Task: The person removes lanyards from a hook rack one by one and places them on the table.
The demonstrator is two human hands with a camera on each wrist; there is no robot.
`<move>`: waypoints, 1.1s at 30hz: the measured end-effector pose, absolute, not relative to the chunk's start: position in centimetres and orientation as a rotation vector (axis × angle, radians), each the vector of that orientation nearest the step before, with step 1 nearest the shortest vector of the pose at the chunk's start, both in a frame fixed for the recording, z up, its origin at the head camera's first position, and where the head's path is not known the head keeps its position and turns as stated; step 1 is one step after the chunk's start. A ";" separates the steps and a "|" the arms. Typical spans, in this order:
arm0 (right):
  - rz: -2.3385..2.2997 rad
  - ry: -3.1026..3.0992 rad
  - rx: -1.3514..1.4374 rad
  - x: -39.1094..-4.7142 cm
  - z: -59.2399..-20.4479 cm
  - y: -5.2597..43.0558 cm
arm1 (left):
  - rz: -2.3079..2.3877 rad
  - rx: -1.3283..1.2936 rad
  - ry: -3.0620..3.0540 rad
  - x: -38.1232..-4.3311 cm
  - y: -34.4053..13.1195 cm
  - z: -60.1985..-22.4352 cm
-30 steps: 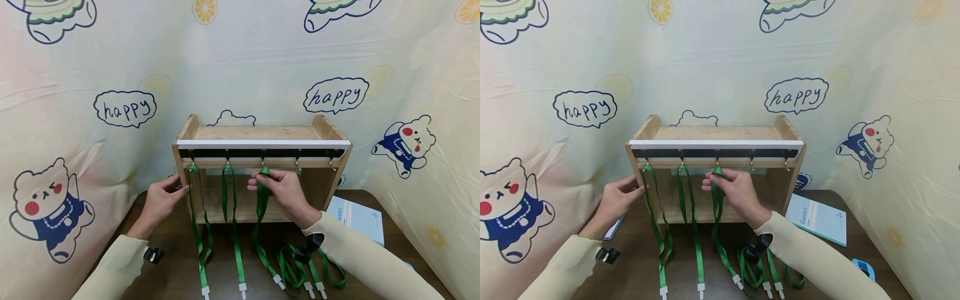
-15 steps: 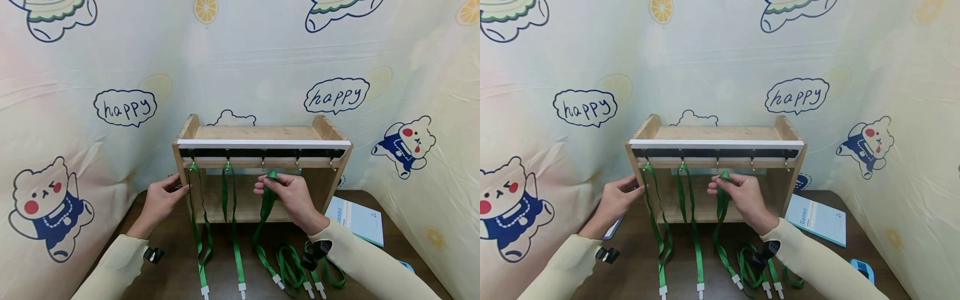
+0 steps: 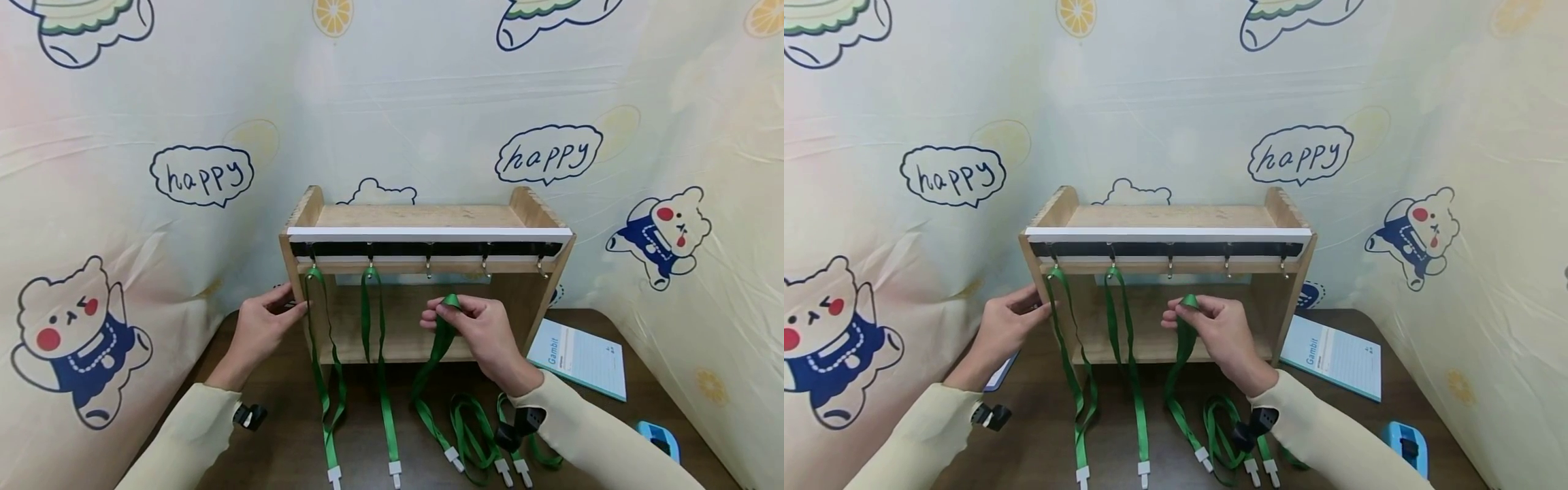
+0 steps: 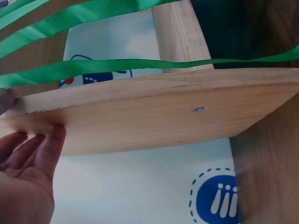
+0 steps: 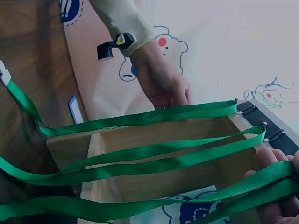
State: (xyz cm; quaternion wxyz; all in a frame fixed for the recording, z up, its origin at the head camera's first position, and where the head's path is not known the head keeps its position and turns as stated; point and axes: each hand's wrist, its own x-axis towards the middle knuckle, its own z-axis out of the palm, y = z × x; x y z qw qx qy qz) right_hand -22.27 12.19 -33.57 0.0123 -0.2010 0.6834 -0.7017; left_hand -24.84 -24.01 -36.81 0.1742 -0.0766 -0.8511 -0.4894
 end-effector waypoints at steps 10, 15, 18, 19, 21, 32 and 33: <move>-2.136 2.152 -0.584 -21.6 -35.7 13.0 | -1.377 -0.205 -2.427 -24.7 -23.9 -36.8; -2.092 2.158 -0.518 -21.3 -36.7 13.1 | -1.387 -0.196 -2.420 -24.7 -23.9 -36.5; -2.072 2.145 -0.466 -21.1 -37.5 13.2 | -1.391 -0.202 -2.419 -24.8 -23.9 -36.5; -2.063 2.137 -0.457 -21.1 -37.8 13.3 | -1.389 -0.203 -2.421 -24.8 -23.9 -36.5; -2.046 2.122 -0.438 -20.9 -38.4 13.4 | -1.384 -0.205 -2.425 -24.8 -23.9 -36.5; -1.995 2.097 -0.288 -20.3 -41.1 13.8 | -1.392 -0.205 -2.421 -24.6 -23.9 -36.5; -1.994 2.095 -0.287 -20.2 -41.4 13.8 | -1.393 -0.206 -2.422 -24.6 -23.9 -36.5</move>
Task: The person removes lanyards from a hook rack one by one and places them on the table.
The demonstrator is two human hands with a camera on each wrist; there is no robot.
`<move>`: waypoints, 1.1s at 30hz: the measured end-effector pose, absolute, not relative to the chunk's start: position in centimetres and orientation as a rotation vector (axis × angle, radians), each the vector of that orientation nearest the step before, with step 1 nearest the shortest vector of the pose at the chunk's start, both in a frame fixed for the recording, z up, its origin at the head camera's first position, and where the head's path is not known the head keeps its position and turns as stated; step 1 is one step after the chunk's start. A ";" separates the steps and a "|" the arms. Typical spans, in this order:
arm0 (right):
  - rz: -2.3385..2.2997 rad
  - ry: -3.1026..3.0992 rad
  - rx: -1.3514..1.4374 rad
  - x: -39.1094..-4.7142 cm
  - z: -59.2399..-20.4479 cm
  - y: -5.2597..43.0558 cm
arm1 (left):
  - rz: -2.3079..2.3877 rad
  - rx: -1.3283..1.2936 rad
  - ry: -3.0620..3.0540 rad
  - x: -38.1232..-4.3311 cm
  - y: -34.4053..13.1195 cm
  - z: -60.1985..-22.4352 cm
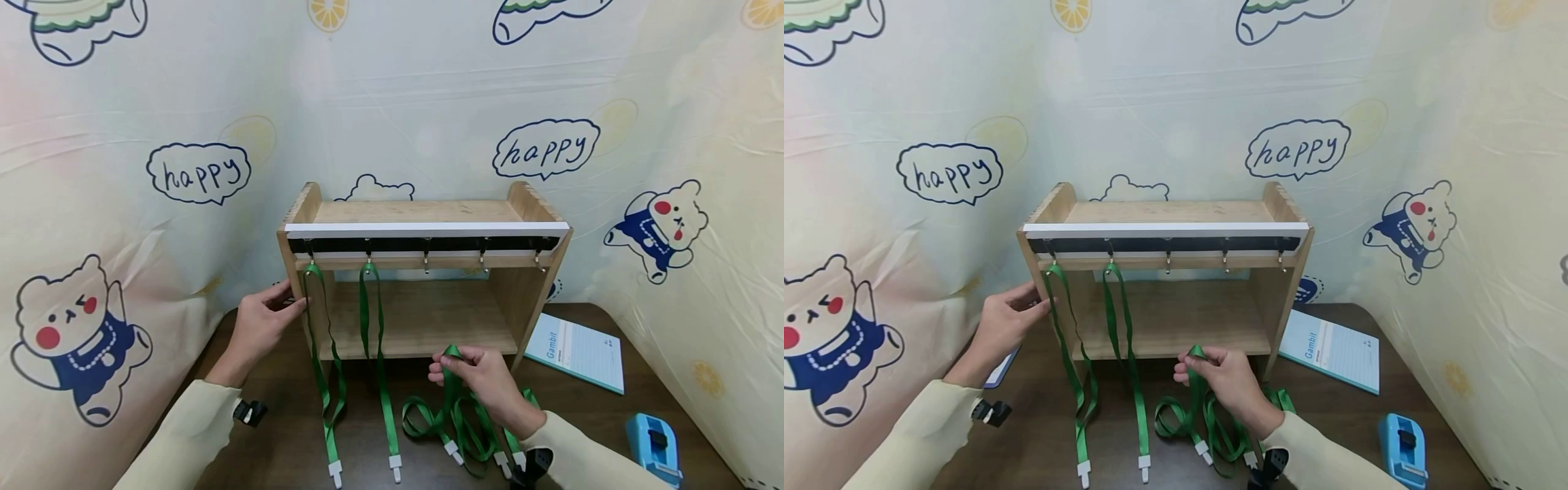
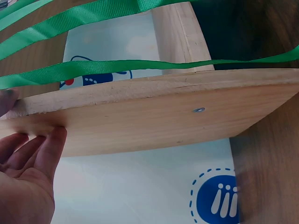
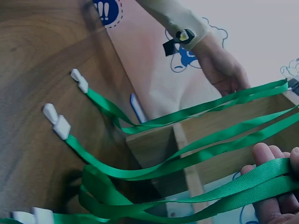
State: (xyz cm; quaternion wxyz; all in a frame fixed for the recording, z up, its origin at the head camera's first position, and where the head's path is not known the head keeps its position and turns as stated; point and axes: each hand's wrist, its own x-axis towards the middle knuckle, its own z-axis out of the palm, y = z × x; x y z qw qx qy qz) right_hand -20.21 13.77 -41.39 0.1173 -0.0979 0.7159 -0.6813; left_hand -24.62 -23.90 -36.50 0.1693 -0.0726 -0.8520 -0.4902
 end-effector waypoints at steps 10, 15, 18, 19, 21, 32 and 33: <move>-2.015 2.036 -0.272 -20.5 -45.2 13.2 | -1.416 -0.231 -2.399 -24.7 -24.1 -36.6; -2.006 2.009 -0.252 -20.8 -46.7 12.7 | -1.403 -0.240 -2.398 -24.8 -24.1 -36.6; -1.997 2.008 -0.241 -21.0 -47.4 12.3 | -1.402 -0.234 -2.406 -24.8 -24.0 -36.6; -1.995 2.010 -0.236 -21.1 -47.6 12.2 | -1.408 -0.231 -2.406 -24.8 -24.0 -36.6; -1.994 2.017 -0.228 -21.3 -48.1 12.0 | -1.413 -0.226 -2.407 -24.8 -24.0 -36.7; -1.903 2.165 -0.287 -22.0 -50.4 11.0 | -1.413 -0.214 -2.412 -24.8 -24.0 -36.6; -1.885 2.198 -0.303 -22.1 -50.6 10.9 | -1.411 -0.214 -2.413 -24.8 -23.9 -36.6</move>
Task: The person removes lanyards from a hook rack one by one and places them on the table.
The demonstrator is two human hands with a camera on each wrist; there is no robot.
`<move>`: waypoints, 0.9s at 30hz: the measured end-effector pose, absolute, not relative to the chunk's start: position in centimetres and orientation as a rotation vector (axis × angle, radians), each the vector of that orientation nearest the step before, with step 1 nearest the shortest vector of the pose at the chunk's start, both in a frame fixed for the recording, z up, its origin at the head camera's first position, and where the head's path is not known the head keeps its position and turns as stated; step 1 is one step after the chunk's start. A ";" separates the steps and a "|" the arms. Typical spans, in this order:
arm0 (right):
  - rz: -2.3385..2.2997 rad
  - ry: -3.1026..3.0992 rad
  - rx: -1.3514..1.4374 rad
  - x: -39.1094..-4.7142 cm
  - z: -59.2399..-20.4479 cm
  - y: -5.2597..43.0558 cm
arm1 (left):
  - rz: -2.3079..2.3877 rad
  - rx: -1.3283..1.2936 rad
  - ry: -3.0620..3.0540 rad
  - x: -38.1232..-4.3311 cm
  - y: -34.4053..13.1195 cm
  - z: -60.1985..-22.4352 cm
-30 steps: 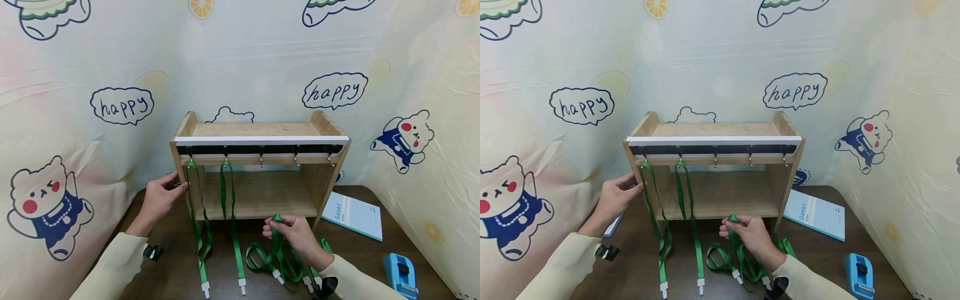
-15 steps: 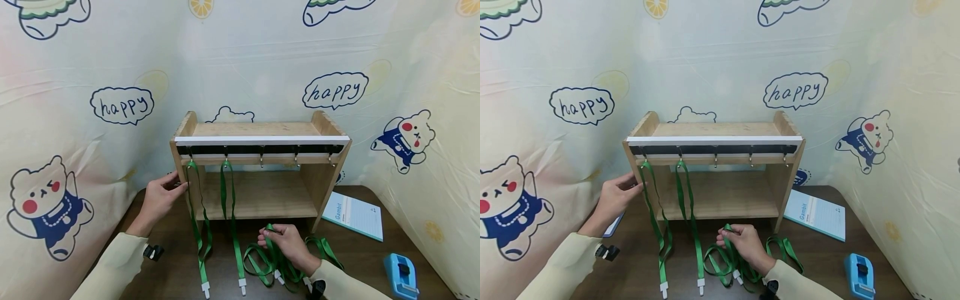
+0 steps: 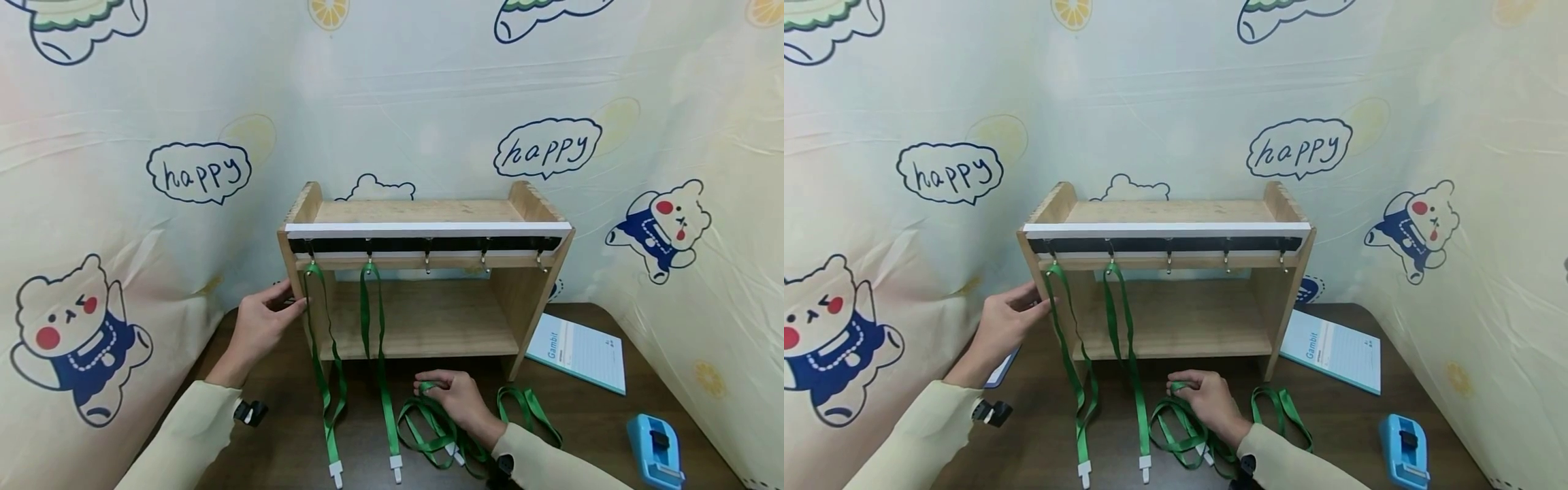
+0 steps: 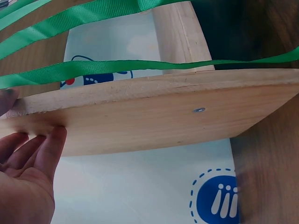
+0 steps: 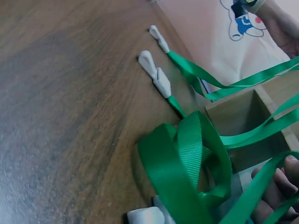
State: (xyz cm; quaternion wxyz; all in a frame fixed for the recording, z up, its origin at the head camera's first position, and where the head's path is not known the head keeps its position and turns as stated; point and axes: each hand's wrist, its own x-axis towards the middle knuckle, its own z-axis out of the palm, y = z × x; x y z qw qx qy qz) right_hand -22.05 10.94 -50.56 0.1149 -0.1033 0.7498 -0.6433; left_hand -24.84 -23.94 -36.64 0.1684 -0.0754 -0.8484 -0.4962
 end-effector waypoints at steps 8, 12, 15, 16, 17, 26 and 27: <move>-1.769 2.296 -0.358 -22.2 -51.3 10.7 | -1.394 -0.214 -2.418 -24.7 -24.0 -36.6; -1.819 2.150 -0.351 -22.4 -51.4 10.9 | -1.402 -0.224 -2.416 -24.8 -24.0 -36.6; -1.891 1.963 -0.331 -22.5 -51.4 11.0 | -1.400 -0.225 -2.421 -24.8 -24.0 -36.6; -1.910 1.909 -0.325 -22.5 -51.3 11.0 | -1.397 -0.222 -2.423 -24.8 -24.0 -36.5; -1.921 1.866 -0.322 -22.5 -51.3 10.9 | -1.395 -0.219 -2.422 -24.8 -24.0 -36.5; -1.907 1.975 -0.302 -22.0 -50.8 10.6 | -1.399 -0.236 -2.401 -24.9 -24.1 -36.7; -1.910 1.996 -0.306 -21.9 -50.7 10.6 | -1.397 -0.234 -2.401 -24.9 -24.1 -36.7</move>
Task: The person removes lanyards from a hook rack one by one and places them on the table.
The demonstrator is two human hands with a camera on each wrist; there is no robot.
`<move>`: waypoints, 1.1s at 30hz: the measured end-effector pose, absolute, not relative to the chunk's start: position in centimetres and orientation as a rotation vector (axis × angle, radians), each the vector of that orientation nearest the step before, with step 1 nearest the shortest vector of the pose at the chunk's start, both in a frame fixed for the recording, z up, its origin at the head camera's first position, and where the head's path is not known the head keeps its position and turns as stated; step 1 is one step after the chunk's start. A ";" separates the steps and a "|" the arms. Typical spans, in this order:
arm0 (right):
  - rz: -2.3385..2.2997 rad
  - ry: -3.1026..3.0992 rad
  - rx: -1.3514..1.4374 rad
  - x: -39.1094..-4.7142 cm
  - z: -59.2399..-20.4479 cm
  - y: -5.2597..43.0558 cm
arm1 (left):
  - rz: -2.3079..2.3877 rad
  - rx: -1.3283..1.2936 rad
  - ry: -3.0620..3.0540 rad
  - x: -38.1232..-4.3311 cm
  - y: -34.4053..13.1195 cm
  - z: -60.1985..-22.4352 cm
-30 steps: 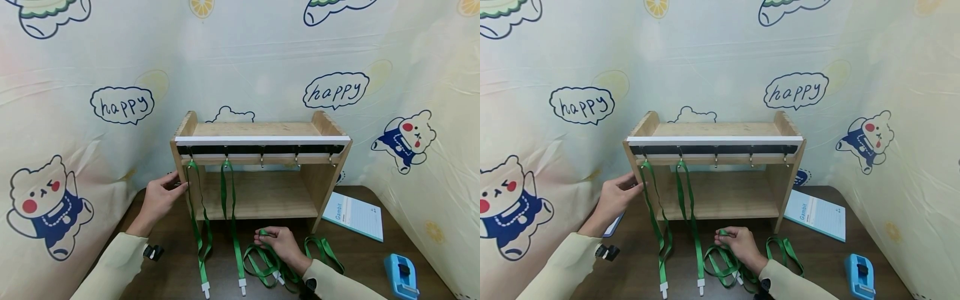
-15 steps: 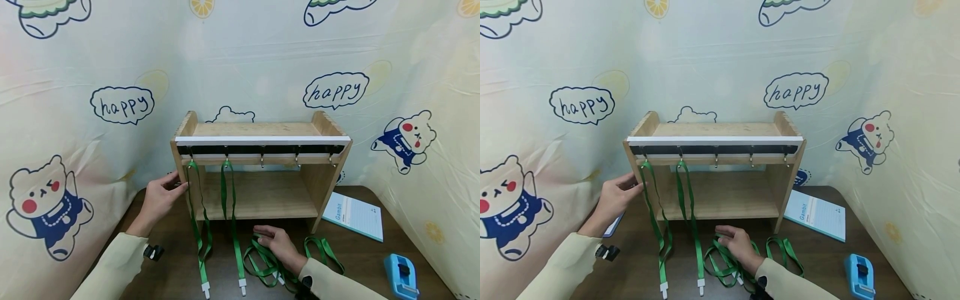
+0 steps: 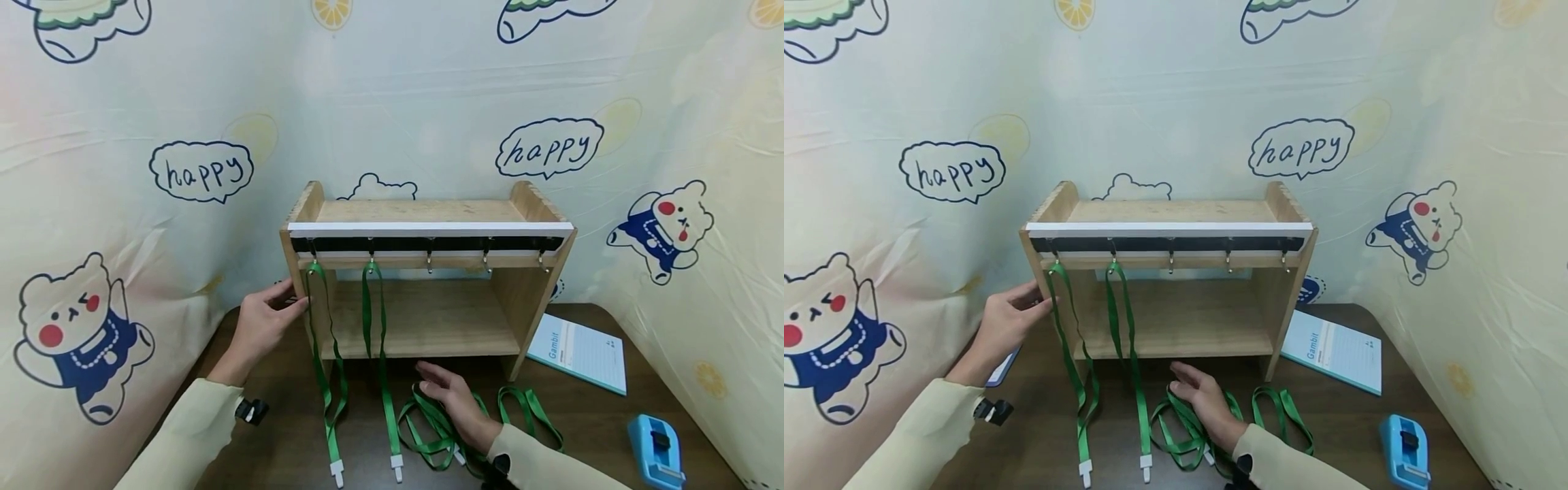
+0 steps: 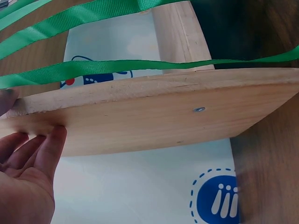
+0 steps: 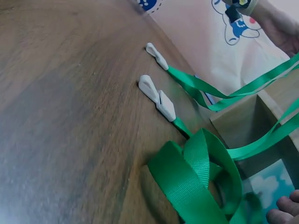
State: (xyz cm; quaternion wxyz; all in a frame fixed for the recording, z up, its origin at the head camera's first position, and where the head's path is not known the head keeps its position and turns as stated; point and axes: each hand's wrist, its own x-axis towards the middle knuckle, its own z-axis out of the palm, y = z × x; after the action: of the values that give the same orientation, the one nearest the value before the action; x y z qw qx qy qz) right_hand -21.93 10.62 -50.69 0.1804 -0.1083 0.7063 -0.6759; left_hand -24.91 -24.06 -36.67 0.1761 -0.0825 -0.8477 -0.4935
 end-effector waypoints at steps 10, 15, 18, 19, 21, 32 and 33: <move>-1.994 1.973 -0.465 -21.0 -49.0 11.7 | -1.369 -0.233 -2.413 -24.9 -23.9 -36.4; -2.047 1.963 -0.610 -20.6 -47.2 12.4 | -1.364 -0.225 -2.417 -24.9 -23.9 -36.5; -2.068 1.969 -0.680 -20.3 -45.7 12.9 | -1.368 -0.220 -2.420 -24.8 -23.9 -36.5; -2.078 1.972 -0.712 -20.2 -45.1 13.1 | -1.368 -0.216 -2.422 -24.8 -24.0 -36.5; -2.090 1.979 -0.772 -20.1 -44.1 13.4 | -1.366 -0.210 -2.428 -24.8 -24.0 -36.6; -2.113 1.977 -1.097 -20.4 -38.6 15.6 | -1.376 -0.204 -2.428 -24.8 -24.0 -36.5; -2.110 1.978 -1.111 -20.5 -38.1 15.7 | -1.375 -0.204 -2.428 -24.8 -24.0 -36.5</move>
State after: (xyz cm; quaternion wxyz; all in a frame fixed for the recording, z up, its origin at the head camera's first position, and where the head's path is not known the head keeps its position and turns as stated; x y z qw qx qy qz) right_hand -20.47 15.70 -38.13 0.0217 -0.3586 0.6382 -0.6809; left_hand -24.84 -23.99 -36.52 0.1712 -0.0719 -0.8551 -0.4841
